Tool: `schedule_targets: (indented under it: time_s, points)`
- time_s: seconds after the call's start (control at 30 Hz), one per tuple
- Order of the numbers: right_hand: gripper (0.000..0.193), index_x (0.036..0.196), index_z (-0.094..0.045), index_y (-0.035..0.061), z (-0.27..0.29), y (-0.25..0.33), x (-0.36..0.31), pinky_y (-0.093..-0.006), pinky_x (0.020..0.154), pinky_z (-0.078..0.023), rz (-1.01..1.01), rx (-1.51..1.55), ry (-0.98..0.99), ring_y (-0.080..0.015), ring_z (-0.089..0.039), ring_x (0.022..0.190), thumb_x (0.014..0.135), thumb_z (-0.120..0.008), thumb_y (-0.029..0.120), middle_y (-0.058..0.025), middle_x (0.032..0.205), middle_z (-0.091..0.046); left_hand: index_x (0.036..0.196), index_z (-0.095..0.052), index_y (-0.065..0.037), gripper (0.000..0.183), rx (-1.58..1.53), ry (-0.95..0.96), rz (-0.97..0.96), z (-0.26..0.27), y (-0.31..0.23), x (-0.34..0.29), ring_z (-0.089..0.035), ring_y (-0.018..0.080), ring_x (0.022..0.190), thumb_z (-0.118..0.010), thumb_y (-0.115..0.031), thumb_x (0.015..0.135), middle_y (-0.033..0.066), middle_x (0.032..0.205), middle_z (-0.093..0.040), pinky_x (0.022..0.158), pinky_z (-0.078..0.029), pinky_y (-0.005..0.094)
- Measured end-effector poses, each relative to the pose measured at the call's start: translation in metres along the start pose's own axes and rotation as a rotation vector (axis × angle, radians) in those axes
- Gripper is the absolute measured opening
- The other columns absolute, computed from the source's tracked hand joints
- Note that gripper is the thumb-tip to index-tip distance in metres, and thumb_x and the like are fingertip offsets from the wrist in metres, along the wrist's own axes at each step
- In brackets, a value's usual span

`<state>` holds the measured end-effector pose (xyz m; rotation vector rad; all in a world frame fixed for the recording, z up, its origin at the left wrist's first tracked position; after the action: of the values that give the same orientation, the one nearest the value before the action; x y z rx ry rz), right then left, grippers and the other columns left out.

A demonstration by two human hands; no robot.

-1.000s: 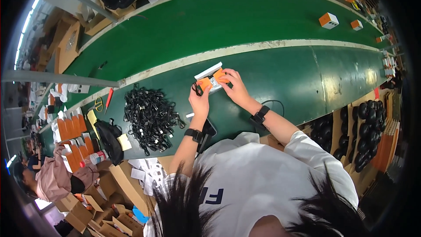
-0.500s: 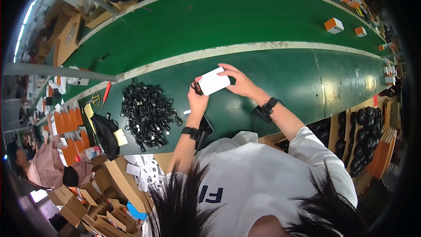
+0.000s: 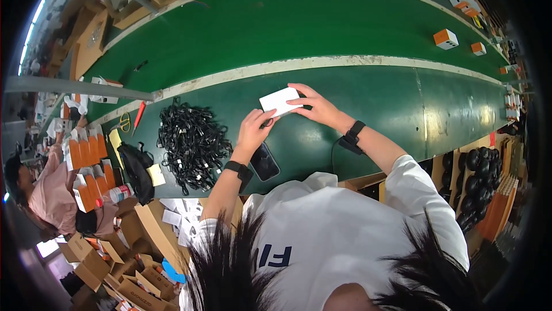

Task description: Packing items and components into boxes on an assembly line workbench.

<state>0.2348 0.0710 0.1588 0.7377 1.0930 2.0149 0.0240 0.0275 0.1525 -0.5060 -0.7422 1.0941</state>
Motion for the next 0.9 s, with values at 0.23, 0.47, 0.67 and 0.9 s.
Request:
schedule_targets:
  time_s: [0.23,0.47,0.67,0.9]
  points:
    - [0.034,0.109,-0.059,0.0131,-0.002,0.005,0.001,-0.0365,0.093,-0.041,0.163,-0.204,-0.008,-0.0311,-0.041,0.118,0.076,-0.065,0.011,-0.0135,0.136,-0.034,0.094,-0.067,-0.015,0.030,0.129,-0.012,-0.172,0.004,-0.001,-0.004,-0.047,0.0197,0.060,-0.069,-0.008,0.065,0.0025,0.062,-0.045,0.057,-0.039,0.0330]
    - [0.054,0.116,-0.046,0.0067,-0.006,0.011,0.013,-0.0415,0.077,-0.049,-0.166,-0.335,0.115,-0.0379,-0.054,0.096,0.069,-0.071,0.011,-0.0164,0.121,-0.038,0.110,-0.060,-0.027,0.044,0.327,0.134,-0.076,0.000,-0.005,-0.016,-0.052,0.0181,0.071,-0.065,-0.014,0.069,-0.0003,0.070,-0.050,0.061,-0.039,0.0332]
    - [0.065,0.119,-0.043,0.0025,0.015,0.007,0.043,-0.0416,0.076,-0.049,-0.051,-0.310,0.213,-0.0374,-0.056,0.088,0.062,-0.073,0.007,-0.0169,0.109,-0.040,0.100,-0.066,-0.013,0.022,0.009,-0.060,0.163,0.010,-0.020,-0.006,-0.053,0.0153,0.060,-0.065,-0.018,0.078,0.0021,0.070,-0.058,0.052,-0.039,0.0253]
    - [0.068,0.118,-0.046,0.0012,0.134,-0.071,0.114,-0.0405,0.084,-0.046,-0.223,-0.494,-0.128,-0.0367,-0.053,0.096,0.057,-0.076,0.008,-0.0169,0.111,-0.040,0.087,-0.063,0.003,0.021,-0.327,-0.309,0.692,0.055,-0.003,-0.071,-0.040,0.0051,0.057,-0.062,-0.017,0.082,-0.0019,0.061,-0.050,0.051,-0.035,0.0216]
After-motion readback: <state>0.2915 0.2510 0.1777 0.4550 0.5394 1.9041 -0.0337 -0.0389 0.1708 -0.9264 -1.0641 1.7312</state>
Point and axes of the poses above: each hand's wrist, its own x-axis towards the middle knuckle, its own z-axis out of the back of the hand, y = z × x, the point moved 2 cm from there along x, towards the middle knuckle
